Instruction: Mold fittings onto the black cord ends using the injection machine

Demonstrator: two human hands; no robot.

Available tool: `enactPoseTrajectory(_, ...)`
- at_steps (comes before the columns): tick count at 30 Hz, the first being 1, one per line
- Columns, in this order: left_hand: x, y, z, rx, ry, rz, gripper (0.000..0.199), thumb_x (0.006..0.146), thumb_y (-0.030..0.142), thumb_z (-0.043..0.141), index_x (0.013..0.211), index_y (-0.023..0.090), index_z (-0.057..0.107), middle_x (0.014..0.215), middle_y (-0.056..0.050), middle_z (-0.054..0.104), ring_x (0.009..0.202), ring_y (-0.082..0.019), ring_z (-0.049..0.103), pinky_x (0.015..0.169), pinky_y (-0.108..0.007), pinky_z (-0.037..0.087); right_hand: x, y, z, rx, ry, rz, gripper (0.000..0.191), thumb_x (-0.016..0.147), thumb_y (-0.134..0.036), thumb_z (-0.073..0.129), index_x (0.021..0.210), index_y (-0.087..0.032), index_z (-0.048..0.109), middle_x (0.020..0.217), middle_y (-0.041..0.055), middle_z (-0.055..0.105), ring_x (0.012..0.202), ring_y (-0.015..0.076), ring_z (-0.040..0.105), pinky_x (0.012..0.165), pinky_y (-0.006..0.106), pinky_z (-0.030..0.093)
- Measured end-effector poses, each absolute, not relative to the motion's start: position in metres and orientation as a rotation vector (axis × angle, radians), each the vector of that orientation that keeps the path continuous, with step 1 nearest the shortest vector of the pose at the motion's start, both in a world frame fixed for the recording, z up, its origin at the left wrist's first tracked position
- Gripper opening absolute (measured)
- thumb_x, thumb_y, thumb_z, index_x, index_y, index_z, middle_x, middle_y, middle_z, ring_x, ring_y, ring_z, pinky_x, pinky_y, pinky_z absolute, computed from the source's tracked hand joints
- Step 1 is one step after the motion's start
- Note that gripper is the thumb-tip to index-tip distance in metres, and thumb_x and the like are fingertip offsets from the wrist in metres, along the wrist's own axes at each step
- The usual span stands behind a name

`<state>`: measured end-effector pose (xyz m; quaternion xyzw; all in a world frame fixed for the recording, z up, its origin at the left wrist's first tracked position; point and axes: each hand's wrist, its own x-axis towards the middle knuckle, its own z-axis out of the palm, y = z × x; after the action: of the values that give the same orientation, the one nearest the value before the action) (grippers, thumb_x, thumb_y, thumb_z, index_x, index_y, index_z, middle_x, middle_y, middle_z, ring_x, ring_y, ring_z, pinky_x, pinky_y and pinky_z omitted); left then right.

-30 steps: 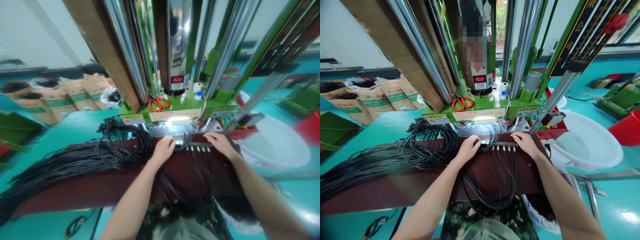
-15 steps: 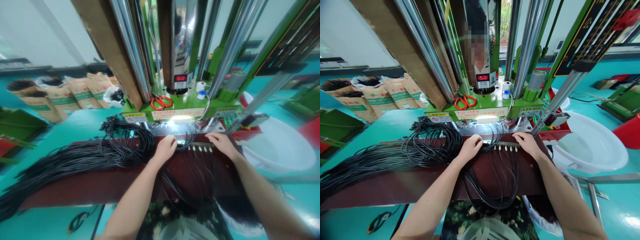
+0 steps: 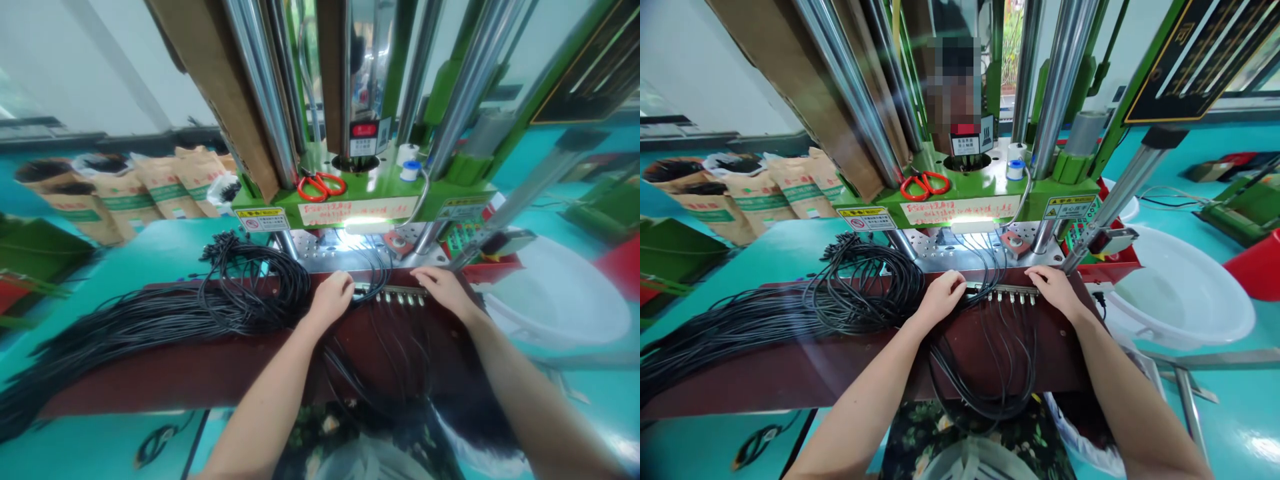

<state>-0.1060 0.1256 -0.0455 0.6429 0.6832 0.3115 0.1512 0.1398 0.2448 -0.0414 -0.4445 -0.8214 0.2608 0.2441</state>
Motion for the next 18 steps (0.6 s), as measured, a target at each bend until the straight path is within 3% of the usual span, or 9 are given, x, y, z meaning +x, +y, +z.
enactPoseTrajectory(9, -0.106, 0.126, -0.047, 1.82, 1.965, 0.905, 0.013, 0.081, 0.023, 0.043, 0.076, 0.02, 0.055, 0.076, 0.0, 0.055, 0.07, -0.014, 0.051, 0.066, -0.026, 0.038, 0.141, 0.249, -0.041, -1.197, -2.277, 0.753, 0.022, 0.077, -0.031, 0.047, 0.08, -0.021, 0.066, 0.091, 0.0039, 0.069, 0.085, 0.0221, 0.063, 0.078, 0.035, 0.048)
enactPoseTrajectory(15, -0.105, 0.127, -0.049, 1.828, 1.96, 0.92, 0.013, 0.081, 0.023, 0.043, 0.075, 0.02, 0.054, 0.076, 0.0, 0.055, 0.071, -0.013, 0.051, 0.066, -0.025, 0.037, 0.124, 0.261, -0.007, -1.115, -2.384, 0.724, 0.026, 0.079, -0.034, 0.045, 0.084, -0.02, 0.066, 0.077, 0.0027, 0.069, 0.07, 0.0194, 0.063, 0.067, 0.031, 0.049)
enactPoseTrajectory(18, -0.105, 0.127, -0.05, 1.812, 1.966, 0.926, 0.013, 0.081, 0.023, 0.043, 0.075, 0.02, 0.054, 0.076, 0.0, 0.054, 0.071, -0.013, 0.051, 0.067, -0.025, 0.037, 0.094, 0.279, 0.001, -1.04, -2.341, 0.586, 0.025, 0.08, -0.029, 0.044, 0.092, -0.019, 0.064, 0.093, 0.0043, 0.068, 0.082, 0.0191, 0.062, 0.075, 0.029, 0.048)
